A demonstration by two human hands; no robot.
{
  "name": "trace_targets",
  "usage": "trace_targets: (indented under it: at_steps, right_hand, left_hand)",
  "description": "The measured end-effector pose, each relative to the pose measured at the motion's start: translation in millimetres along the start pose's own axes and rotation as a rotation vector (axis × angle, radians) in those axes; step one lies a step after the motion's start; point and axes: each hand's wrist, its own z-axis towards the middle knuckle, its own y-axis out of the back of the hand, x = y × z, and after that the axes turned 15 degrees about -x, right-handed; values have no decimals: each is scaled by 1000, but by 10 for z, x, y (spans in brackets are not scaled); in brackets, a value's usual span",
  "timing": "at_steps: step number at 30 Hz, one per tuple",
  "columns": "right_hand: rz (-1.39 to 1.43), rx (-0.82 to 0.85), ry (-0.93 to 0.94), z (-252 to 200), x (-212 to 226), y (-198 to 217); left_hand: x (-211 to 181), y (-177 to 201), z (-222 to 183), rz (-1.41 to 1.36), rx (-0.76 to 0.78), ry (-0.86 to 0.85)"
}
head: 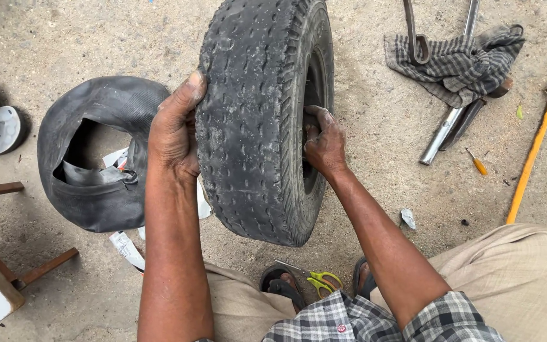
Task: Replacing the inner tube and repairing a small vehicle tire.
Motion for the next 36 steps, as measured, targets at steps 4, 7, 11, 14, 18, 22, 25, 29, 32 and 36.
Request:
trace_targets:
  at_steps: [4, 7, 11, 14, 18, 22, 25, 29, 32, 36]
  right_hand:
    - [-44, 39, -15, 18, 8, 3]
    - [-87, 84, -38, 24, 87, 23]
    - [-226, 69, 58, -2, 12, -77]
    - [-203, 57, 46, 30, 7, -78]
    - [-304, 147, -1, 158, 86, -86]
    - [-282, 291, -280, 312, 239, -39]
    - [-364, 444, -314, 469, 237, 23]
    - [-383, 830, -241, 502, 263, 316]
    - [-417, 898, -117, 341, 408, 595]
    - [-592, 729, 204, 121, 81, 725]
  left_hand:
    - [-8, 0, -8, 21, -63, 10]
    - [7, 23, -12, -18, 5, 16]
    - [-7, 1, -37, 1, -14, -10]
    - [-16, -44, -59, 16, 1, 7]
    - [0, -18, -42, -5, 19, 14]
    - [10, -41, -47, -15, 19, 11]
    - [-18, -102, -49, 34, 5, -4]
    - [10, -83, -85, 42, -12, -13]
    - [27, -86, -75, 56, 26, -32]
    - [12, -114, -101, 65, 49, -31]
